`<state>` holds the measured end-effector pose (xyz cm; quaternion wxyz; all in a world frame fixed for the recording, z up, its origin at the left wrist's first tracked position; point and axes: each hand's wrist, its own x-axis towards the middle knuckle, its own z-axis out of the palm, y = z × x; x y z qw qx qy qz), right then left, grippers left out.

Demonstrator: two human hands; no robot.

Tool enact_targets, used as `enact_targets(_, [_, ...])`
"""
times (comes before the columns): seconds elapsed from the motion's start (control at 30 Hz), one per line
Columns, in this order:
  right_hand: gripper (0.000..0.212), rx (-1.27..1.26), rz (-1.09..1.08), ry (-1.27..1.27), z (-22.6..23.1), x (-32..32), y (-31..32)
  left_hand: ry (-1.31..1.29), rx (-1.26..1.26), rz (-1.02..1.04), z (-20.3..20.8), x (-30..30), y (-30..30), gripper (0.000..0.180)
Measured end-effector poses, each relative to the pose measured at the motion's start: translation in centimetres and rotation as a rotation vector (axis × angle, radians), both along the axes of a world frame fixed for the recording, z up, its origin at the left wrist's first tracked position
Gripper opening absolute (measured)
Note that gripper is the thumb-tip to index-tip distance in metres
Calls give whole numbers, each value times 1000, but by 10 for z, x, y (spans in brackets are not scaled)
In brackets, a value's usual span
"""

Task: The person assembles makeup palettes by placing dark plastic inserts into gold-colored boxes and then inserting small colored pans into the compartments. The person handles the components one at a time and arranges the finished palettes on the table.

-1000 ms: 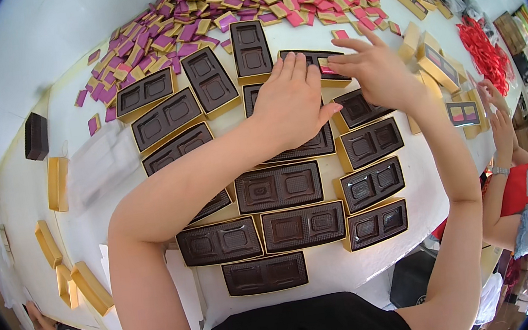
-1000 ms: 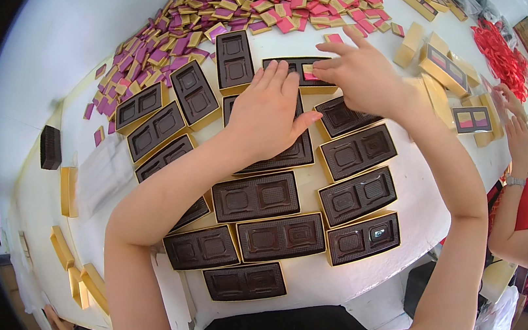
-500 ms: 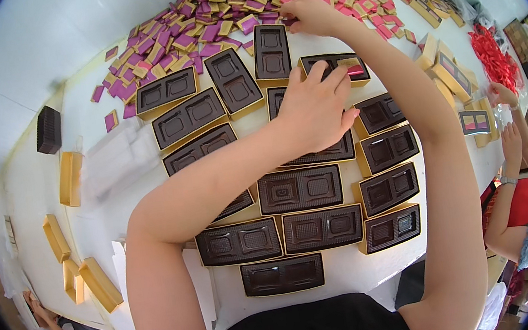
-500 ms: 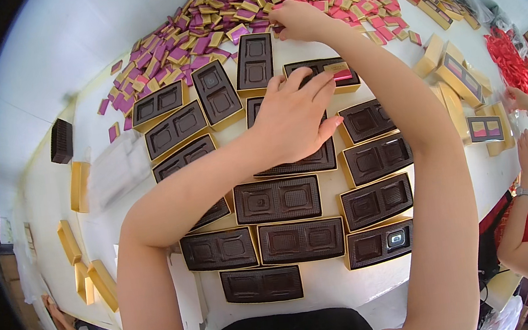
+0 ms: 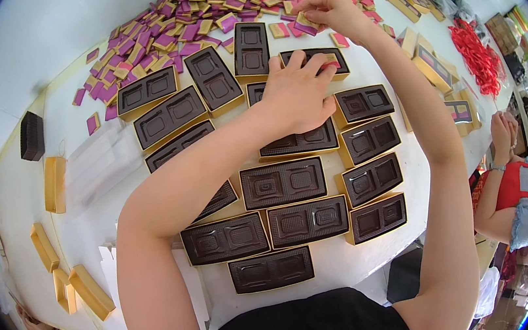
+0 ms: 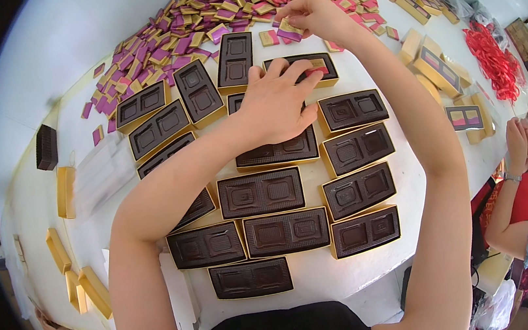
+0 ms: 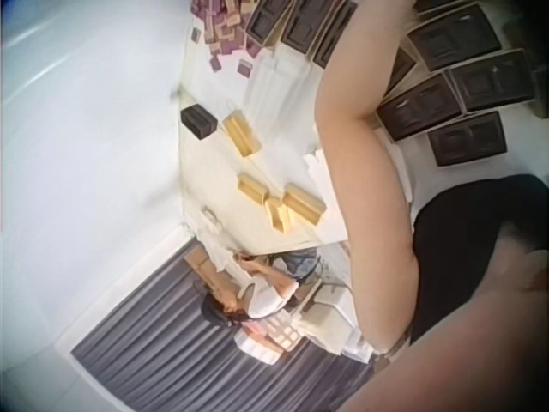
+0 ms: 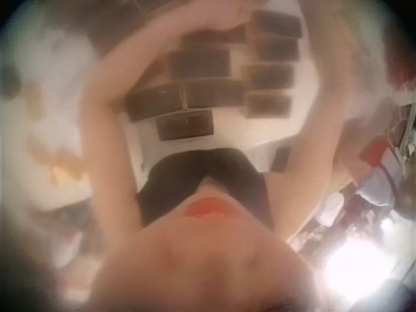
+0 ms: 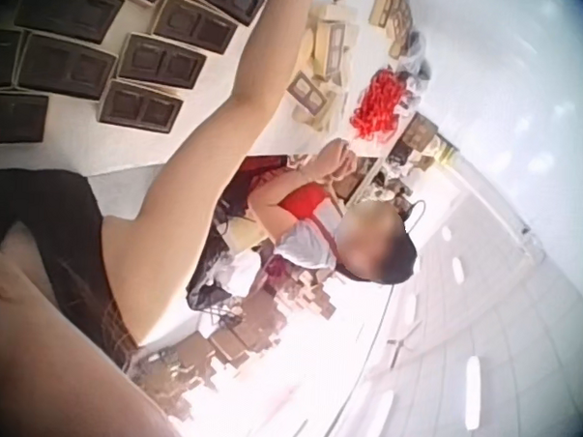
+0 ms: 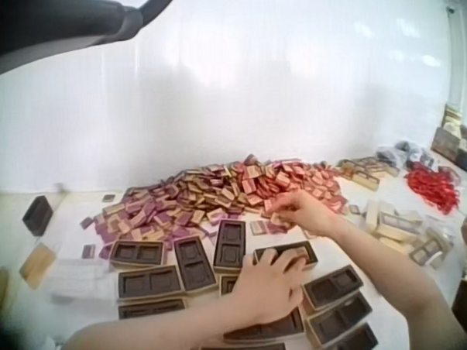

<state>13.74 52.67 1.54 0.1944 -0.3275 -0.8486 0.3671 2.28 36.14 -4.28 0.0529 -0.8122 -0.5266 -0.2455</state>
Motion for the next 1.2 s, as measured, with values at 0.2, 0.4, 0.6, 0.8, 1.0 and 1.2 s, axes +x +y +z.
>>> enact_targets(0.2, [9, -70, 16, 18, -17, 28, -25, -53, 64, 225, 23, -5, -16, 39])
enact_targets(0.4, [29, 512, 141, -101, -36, 42, -71, 61, 43, 177, 4, -17, -12, 23])
enact_targets(0.6, [57, 530, 322, -341, -40, 58, -87, 43, 204, 141, -4, -12, -8, 42])
enact_targets(0.8, [48, 208, 424, -467, 2, 41, -78, 128, 125, 137, -2, -15, -13, 45])
enact_targets(1.0, [36, 591, -285, -419, -50, 71, 19, 85, 63, 85, 4, -5, -10, 44])
enact_targets(1.2, [43, 41, -196, -235, -33, 71, 20, 81, 54, 16, 2, -7, -13, 37])
